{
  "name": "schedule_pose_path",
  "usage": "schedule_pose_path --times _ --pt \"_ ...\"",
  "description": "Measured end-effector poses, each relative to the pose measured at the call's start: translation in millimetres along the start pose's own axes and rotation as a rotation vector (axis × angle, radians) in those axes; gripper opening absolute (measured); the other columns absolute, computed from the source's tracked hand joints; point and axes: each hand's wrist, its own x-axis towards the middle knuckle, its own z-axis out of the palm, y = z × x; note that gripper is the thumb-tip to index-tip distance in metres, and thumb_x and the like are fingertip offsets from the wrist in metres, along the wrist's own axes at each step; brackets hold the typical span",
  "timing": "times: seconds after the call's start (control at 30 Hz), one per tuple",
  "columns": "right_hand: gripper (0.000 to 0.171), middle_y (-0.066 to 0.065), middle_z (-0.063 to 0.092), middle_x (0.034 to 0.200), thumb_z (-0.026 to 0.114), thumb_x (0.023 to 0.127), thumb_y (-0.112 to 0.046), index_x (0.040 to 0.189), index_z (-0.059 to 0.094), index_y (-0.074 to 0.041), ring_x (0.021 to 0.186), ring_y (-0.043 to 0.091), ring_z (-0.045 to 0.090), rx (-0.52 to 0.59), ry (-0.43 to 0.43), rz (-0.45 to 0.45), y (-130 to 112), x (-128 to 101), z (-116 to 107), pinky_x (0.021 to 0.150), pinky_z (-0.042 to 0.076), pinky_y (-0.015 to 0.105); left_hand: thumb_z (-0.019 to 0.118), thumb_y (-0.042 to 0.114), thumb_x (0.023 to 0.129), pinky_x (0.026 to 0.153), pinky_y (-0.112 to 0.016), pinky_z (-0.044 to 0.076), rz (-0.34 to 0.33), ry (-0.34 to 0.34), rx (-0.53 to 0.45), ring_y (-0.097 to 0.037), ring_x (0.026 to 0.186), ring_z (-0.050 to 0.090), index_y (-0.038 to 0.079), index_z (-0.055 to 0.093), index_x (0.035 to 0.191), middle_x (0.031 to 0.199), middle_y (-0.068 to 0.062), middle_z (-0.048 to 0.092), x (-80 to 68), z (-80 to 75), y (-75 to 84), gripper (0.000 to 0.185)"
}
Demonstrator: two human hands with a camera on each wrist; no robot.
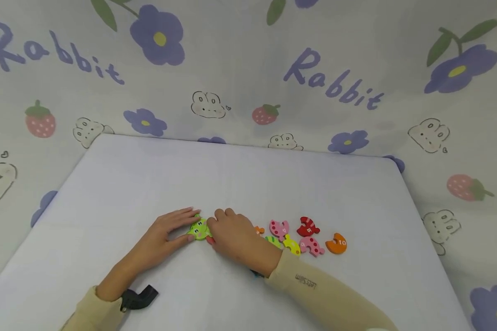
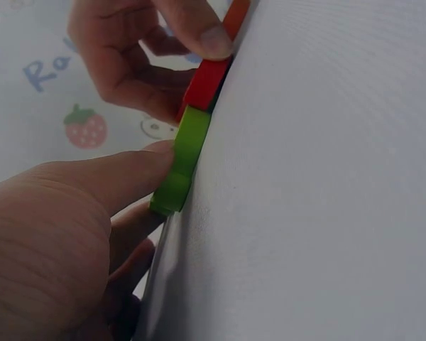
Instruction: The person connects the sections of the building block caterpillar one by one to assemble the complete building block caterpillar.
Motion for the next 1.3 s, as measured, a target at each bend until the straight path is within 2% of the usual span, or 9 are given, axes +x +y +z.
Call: schedule_pose_path --times 0.37,0.57,0.77,0.9,1.07,1.3 --pt "0.051 0.002 0.064 0.116 0.086 0.087 -0.042 0.126 0.068 -0.015 0.101 0.018 0.058 0.120 -0.020 0.026 9 -1 -1 0.077 0.057 0.028 0.081 0.019 0.094 0.118 -0.059 0.028 -0.019 -0.018 0.004 -0.025 0.149 0.042 0.018 0.066 0.143 0.154 0.003 0.056 0.8 -1.4 1.7 0.052" --pt "0.051 0.002 0.064 0.117 0.085 0.088 -0.043 0.127 0.068 -0.014 0.101 0.018 0.058 0.118 -0.018 0.034 8 -2 -1 0.079 0.057 0.029 0.082 0.017 0.093 0.118 -0.058 0.031 -0.003 -0.011 0.009 -0.026 0.147 0.044 0.016 0.067 0.142 0.153 0.001 0.057 1.8 -0.8 2.3 0.052" --pt "0.055 0.003 0.065 0.115 0.087 0.085 -0.044 0.128 0.068 -0.013 0.100 0.019 0.059 0.077 0.024 0.031 11 -1 2 0.078 0.057 0.030 0.083 0.012 0.090 0.116 -0.057 0.035 -0.017 0.002 0.003 -0.026 0.146 0.046 0.016 0.065 0.143 0.155 -0.001 0.055 1.1 0.2 1.1 0.056" --pt "0.058 0.003 0.066 0.120 0.087 0.084 -0.042 0.131 0.068 -0.014 0.106 0.021 0.060 0.087 -0.011 0.049 21 -7 -3 0.083 0.058 0.035 0.083 0.014 0.091 0.116 -0.057 0.034 -0.033 -0.004 0.003 -0.025 0.146 0.045 0.018 0.064 0.144 0.156 0.001 0.053 1.1 2.2 0.1 0.056" --pt "0.057 0.003 0.066 0.129 0.084 0.088 -0.039 0.136 0.067 -0.015 0.115 0.023 0.060 0.154 -0.072 0.075 35 -17 -16 0.092 0.057 0.040 0.082 0.017 0.093 0.116 -0.057 0.034 -0.062 -0.011 0.026 -0.024 0.146 0.045 0.020 0.064 0.144 0.156 0.004 0.053 -0.2 2.3 -1.1 0.055" --pt "0.057 0.005 0.064 0.134 0.083 0.090 -0.038 0.139 0.066 -0.013 0.119 0.025 0.059 0.187 -0.080 0.126 59 -34 -32 0.094 0.057 0.039 0.081 0.016 0.093 0.116 -0.058 0.034 -0.052 -0.016 0.022 -0.026 0.147 0.044 0.019 0.063 0.145 0.156 0.003 0.052 1.1 3.2 -3.3 0.055"
